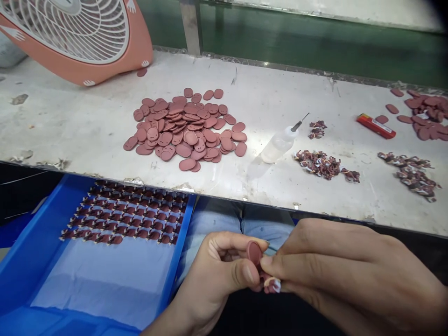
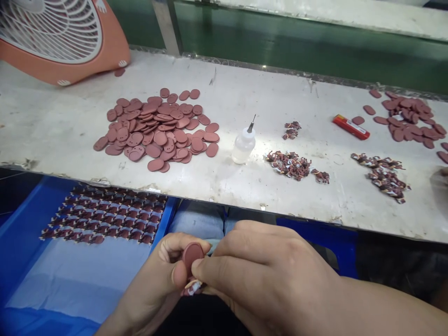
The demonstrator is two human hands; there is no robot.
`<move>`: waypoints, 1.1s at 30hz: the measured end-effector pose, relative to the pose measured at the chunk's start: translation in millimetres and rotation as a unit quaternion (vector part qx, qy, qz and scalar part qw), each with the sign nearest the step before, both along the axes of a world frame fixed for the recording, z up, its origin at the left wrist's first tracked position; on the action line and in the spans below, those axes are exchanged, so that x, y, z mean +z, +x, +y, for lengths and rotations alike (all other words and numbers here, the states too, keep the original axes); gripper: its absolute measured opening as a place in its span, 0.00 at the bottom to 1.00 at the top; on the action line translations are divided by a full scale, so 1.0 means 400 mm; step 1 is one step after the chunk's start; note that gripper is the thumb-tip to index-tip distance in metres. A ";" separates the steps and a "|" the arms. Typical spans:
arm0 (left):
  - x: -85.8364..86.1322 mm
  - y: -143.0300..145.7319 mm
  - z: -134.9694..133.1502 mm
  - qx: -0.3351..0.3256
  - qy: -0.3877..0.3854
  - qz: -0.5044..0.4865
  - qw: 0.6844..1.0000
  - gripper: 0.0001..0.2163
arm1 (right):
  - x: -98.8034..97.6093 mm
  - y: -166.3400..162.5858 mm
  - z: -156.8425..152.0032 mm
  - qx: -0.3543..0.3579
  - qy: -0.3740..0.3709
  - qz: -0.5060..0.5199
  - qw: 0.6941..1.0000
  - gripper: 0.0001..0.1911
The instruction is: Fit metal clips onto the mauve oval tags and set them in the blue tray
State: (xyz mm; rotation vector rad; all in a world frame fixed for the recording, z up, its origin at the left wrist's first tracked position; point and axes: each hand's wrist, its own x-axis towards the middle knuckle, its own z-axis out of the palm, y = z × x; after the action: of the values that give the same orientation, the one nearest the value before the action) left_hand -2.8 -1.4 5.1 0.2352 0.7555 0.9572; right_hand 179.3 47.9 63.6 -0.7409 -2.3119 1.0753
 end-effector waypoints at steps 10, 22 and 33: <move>-0.017 -0.014 -0.008 0.023 0.001 0.001 1.000 0.15 | 0.009 -0.012 0.023 0.046 -0.013 -0.058 0.997 0.09; -0.056 -0.045 -0.011 0.020 -0.016 -0.090 0.996 0.13 | 0.021 -0.037 0.048 0.047 -0.050 -0.076 0.995 0.19; -0.091 -0.060 -0.013 0.037 0.004 -0.156 0.987 0.14 | -0.031 -0.074 0.032 -0.036 -0.034 -0.002 0.999 0.13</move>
State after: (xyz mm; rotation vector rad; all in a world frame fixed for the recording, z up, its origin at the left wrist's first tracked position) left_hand -26.8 -6.6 -31.4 0.0608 0.4747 1.0390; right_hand 149.9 60.9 51.2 -0.8479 -2.2442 1.1249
